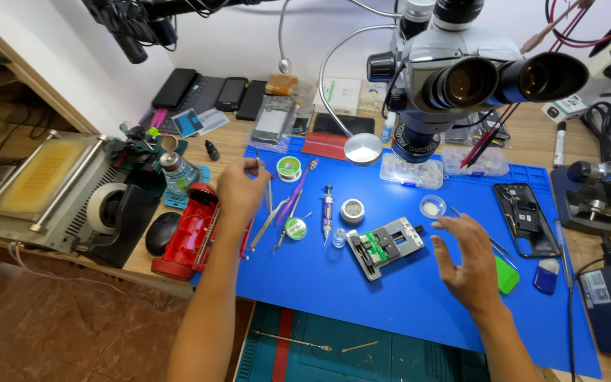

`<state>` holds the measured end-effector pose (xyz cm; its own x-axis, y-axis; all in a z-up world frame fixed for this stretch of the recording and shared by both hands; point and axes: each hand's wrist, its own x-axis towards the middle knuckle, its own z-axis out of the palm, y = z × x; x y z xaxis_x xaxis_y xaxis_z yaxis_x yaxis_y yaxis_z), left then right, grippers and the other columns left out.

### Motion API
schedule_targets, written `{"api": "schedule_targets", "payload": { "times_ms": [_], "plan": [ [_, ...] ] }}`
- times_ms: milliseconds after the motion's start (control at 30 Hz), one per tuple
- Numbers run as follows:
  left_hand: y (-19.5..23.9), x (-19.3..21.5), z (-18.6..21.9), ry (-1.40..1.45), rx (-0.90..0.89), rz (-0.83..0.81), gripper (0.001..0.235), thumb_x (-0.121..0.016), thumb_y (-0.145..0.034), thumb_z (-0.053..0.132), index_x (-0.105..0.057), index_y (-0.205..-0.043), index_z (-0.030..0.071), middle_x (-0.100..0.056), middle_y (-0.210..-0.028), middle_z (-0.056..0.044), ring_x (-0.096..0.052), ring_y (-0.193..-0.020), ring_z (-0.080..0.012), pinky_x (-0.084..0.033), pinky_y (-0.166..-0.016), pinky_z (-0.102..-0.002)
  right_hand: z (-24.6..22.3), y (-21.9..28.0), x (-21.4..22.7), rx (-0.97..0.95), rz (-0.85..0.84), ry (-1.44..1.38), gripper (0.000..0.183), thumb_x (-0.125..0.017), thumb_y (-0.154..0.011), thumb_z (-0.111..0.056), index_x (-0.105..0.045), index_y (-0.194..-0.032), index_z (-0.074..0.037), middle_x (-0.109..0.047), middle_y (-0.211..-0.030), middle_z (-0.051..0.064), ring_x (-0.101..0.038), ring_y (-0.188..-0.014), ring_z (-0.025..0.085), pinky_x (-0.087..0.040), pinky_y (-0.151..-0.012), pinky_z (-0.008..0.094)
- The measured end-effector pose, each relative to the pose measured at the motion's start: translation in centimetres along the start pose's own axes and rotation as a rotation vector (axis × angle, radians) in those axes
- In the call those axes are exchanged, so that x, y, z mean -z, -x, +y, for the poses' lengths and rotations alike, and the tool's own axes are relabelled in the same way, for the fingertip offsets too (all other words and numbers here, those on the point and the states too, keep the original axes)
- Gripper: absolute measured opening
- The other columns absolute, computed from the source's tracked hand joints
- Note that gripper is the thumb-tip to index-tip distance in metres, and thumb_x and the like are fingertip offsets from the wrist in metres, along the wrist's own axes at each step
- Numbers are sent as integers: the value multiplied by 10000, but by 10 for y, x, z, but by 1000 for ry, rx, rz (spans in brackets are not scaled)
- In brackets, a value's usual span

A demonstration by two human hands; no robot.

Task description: The person works on a small green circuit board secured in a metal clamp on a blue mat. They use a soldering iron to apply heat to the board, then use tweezers to handle small components. The person also uses a cotton swab to clean the board and a green sponge to wipe the soldering iron tip.

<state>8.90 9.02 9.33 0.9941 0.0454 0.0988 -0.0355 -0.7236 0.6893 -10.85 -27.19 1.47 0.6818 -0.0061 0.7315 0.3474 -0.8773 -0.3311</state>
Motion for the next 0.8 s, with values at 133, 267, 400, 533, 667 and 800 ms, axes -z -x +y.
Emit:
{"api": "schedule_targets", "payload": {
  "times_ms": [133,267,400,533,667,800],
  "plan": [
    [70,45,65,795,98,-407,273,-706,-939,162,-762,-1188,66,-771,-1120,-80,-702,-1093,-206,-590,-1020,-346,-39,1,-5,141,-61,-155,402,-766,-926,-139,-616,-1293,-74,-705,-1196,82,-650,-1139,233,-506,-1153,475],
    [134,-30,58,892,197,-733,211,-663,-997,175,-783,-1156,105,-786,-1102,-72,-677,-974,-208,-556,-884,-385,-78,23,-26,48,-92,-536,996,-889,-841,-215,-288,-1636,-204,-725,-1216,105,-724,-1072,220,-570,-1080,439],
    [167,-81,45,1185,174,-859,221,-765,-937,131,-769,-1123,13,-793,-1006,-101,-693,-912,-189,-515,-838,-327,-98,27,-29,-91,42,-602,381,-588,-1055,-270,-592,-1365,-47,-688,-1175,153,-689,-979,256,-583,-895,385],
    [164,-92,27,518,-146,-343,582,-840,-857,358,-525,-1322,204,-626,-1084,1,-493,-827,-115,-439,-680,-256,-72,24,-12,-302,107,-353,255,-459,-1124,-64,-560,-1358,-79,-755,-1095,150,-765,-1048,270,-622,-977,387],
    [128,-114,-4,218,-335,-210,731,-856,-864,262,-480,-1462,73,-511,-1289,-116,-597,-1172,-254,-543,-1004,-393,-86,7,-6,-717,-197,-129,458,-618,-980,-405,-561,-1323,-107,-637,-1496,110,-551,-1445,319,-455,-1167,484],
    [107,-130,-14,114,-531,-86,354,-802,-891,104,-644,-1203,50,-607,-1118,-111,-654,-1003,-281,-559,-905,-393,-92,28,-32,-526,-315,118,986,-900,-687,-603,-477,-1416,-90,-394,-1680,194,-426,-1489,374,-310,-1210,528]
  ]
}}
